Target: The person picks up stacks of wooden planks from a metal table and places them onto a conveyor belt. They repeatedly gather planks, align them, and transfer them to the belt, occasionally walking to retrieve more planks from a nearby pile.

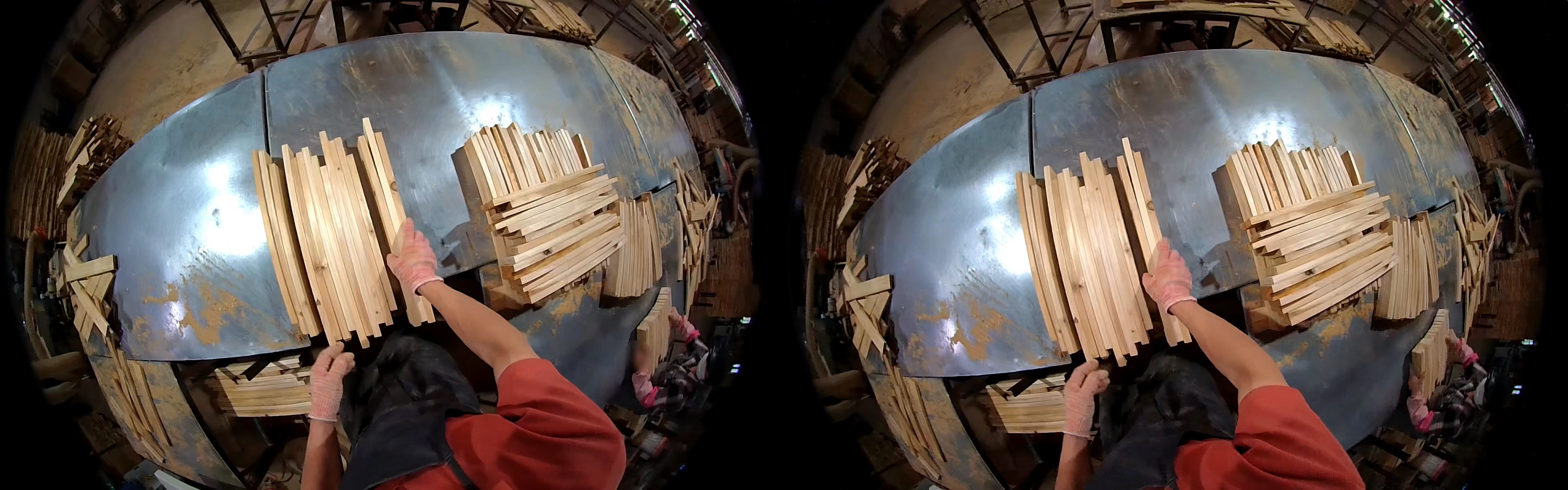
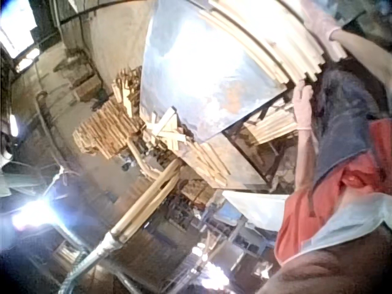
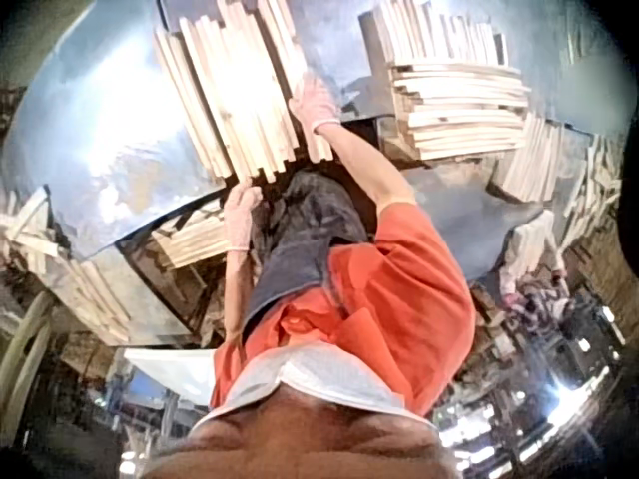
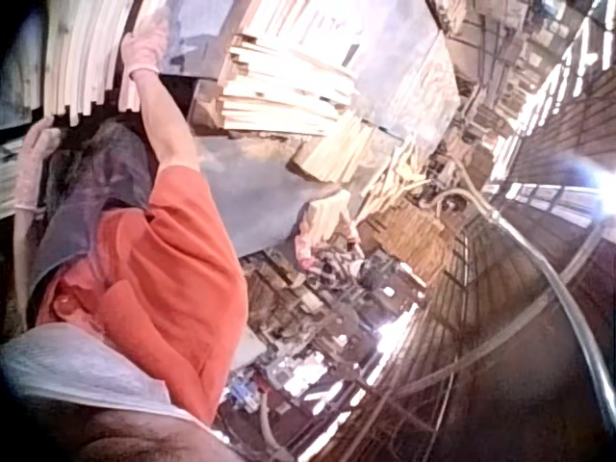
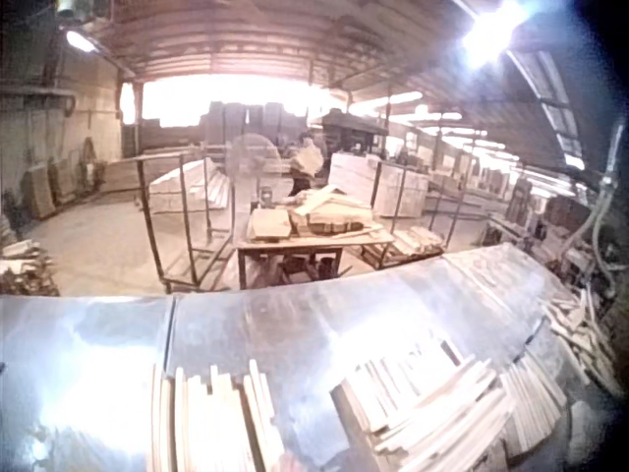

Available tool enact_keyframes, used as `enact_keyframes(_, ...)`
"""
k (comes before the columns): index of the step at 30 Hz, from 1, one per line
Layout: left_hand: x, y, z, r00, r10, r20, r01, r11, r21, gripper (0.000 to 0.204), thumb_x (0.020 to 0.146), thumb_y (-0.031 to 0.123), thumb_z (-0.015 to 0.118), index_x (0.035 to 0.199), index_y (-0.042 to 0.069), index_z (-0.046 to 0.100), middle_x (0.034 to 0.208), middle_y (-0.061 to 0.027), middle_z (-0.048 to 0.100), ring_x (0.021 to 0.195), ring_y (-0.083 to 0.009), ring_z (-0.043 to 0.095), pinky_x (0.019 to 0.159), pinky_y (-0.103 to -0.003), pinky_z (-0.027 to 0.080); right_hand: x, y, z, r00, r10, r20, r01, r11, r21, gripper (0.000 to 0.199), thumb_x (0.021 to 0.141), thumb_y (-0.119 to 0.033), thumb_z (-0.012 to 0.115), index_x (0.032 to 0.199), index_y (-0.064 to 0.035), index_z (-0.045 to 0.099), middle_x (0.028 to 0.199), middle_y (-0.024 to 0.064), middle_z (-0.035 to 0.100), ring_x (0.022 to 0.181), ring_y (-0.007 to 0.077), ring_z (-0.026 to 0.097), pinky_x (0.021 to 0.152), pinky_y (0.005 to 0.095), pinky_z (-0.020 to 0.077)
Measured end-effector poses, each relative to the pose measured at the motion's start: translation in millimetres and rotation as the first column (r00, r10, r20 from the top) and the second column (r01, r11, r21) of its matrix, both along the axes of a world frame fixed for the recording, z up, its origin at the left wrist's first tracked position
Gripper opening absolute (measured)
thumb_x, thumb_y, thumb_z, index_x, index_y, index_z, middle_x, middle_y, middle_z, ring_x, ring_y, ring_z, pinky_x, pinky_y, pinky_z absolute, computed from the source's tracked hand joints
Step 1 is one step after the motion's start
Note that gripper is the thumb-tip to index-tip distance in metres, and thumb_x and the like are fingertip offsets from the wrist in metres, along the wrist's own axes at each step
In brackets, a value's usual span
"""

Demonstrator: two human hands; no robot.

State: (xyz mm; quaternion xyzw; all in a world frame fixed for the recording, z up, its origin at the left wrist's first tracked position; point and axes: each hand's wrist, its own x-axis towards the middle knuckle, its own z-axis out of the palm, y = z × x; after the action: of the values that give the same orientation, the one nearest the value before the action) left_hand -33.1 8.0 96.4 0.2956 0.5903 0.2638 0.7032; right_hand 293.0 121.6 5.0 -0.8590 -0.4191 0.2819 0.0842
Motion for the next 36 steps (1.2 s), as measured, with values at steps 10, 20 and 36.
enact_keyframes(10, -23.6, 121.6, -40.0, 0.824, 0.244, -0.511, 0.06, 0.86, 0.507, 0.049, 0.101, 0.016, 0.073, 0.145, -0.004, 0.063, 0.13, -0.0119, 0.071, 0.117, -0.0241, 0.067, 0.105, -0.037, 0.052, 79.3, -9.1, -3.7, -0.254, 0.021, -0.967, 0.428, 0.899, -0.093, 0.071, 0.092, -0.013, 0.077, 0.157, -0.0032, 0.05, 0.134, 0.0155, 0.069, 0.118, 0.0267, 0.069, 0.102, 0.0414, 0.0578)
enact_keyframes(20, -31.5, 228.3, -111.1, 0.821, -0.209, -0.532, 0.264, 0.964, 0.028, 0.066, 0.11, 0.04, 0.06, 0.159, -0.003, 0.05, 0.155, -0.0164, 0.058, 0.134, -0.0279, 0.059, 0.114, -0.038, 0.045, 76.1, 20.1, -50.5, 0.969, 0.225, -0.098, -0.208, 0.965, 0.159, 0.032, 0.101, -0.014, 0.054, 0.123, -0.0033, 0.073, 0.128, 0.0216, 0.067, 0.122, 0.0399, 0.063, 0.107, 0.0432, 0.0516)
enact_keyframes(36, -69.6, 277.3, -174.4, 0.459, -0.341, -0.821, 0.637, 0.77, 0.036, 0.072, 0.116, 0.053, 0.037, 0.169, 0.004, 0.039, 0.184, -0.0121, 0.011, 0.169, -0.0373, 0.003, 0.136, -0.049, -0.003, 73.7, 77.2, -88.3, 0.888, -0.054, -0.456, 0.321, 0.783, 0.533, 0.058, 0.107, -0.028, 0.069, 0.154, 0.003, 0.056, 0.149, 0.0171, 0.062, 0.13, 0.0302, 0.065, 0.112, 0.0395, 0.0499)
